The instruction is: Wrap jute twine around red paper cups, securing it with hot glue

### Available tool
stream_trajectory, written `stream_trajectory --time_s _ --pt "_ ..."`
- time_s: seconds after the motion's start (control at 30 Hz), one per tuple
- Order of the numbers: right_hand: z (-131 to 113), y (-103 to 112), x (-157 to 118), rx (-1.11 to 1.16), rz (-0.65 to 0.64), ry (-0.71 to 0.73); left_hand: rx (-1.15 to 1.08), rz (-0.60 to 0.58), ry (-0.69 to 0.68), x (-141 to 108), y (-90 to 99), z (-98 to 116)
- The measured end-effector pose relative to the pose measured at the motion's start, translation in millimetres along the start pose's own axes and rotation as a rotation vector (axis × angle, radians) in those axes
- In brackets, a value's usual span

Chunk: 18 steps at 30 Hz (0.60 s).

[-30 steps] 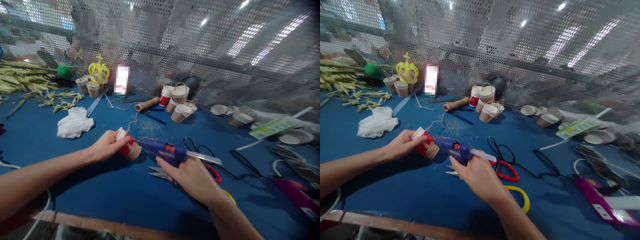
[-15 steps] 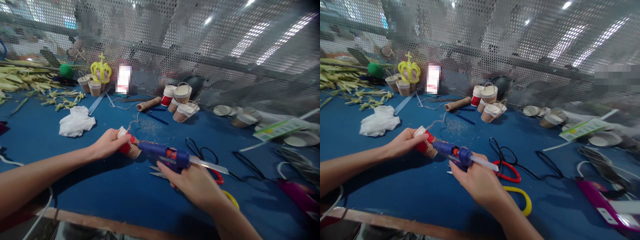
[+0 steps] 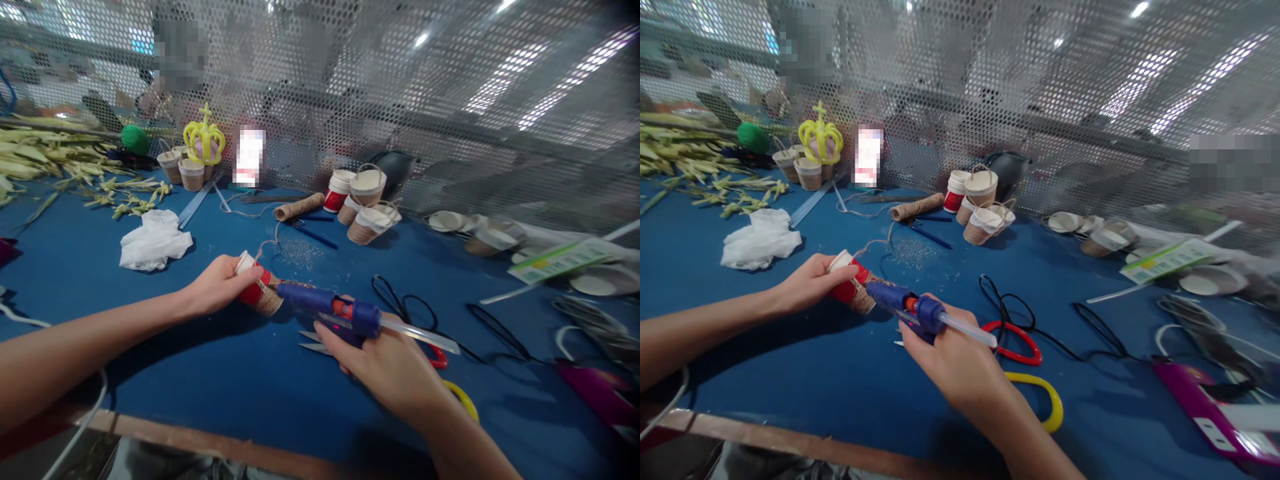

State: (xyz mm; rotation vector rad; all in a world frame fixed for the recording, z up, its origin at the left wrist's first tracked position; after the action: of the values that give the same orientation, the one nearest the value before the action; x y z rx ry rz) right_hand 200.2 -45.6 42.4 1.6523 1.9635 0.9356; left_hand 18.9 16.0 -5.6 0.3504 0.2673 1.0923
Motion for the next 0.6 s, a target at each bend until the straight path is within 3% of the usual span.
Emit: stream_trajectory --time_s 0.6 --pt "-6.2 2.1 -1.2 -0.014 0.018 0.048 -0.039 -0.012 0.026 -0.8 -0.6 -1.1"
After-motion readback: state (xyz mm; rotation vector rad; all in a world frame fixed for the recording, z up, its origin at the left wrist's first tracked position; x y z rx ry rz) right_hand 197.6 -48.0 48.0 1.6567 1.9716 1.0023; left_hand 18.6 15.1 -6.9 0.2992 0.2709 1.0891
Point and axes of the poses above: each hand's wrist, its own x-axis towards the middle knuckle, its own y-axis out of the back of the hand, z = x × y, the point moved 3 cm from there along x, towards the middle knuckle, and after that the axes turned 12 degrees about x, right-handed, at the moved point
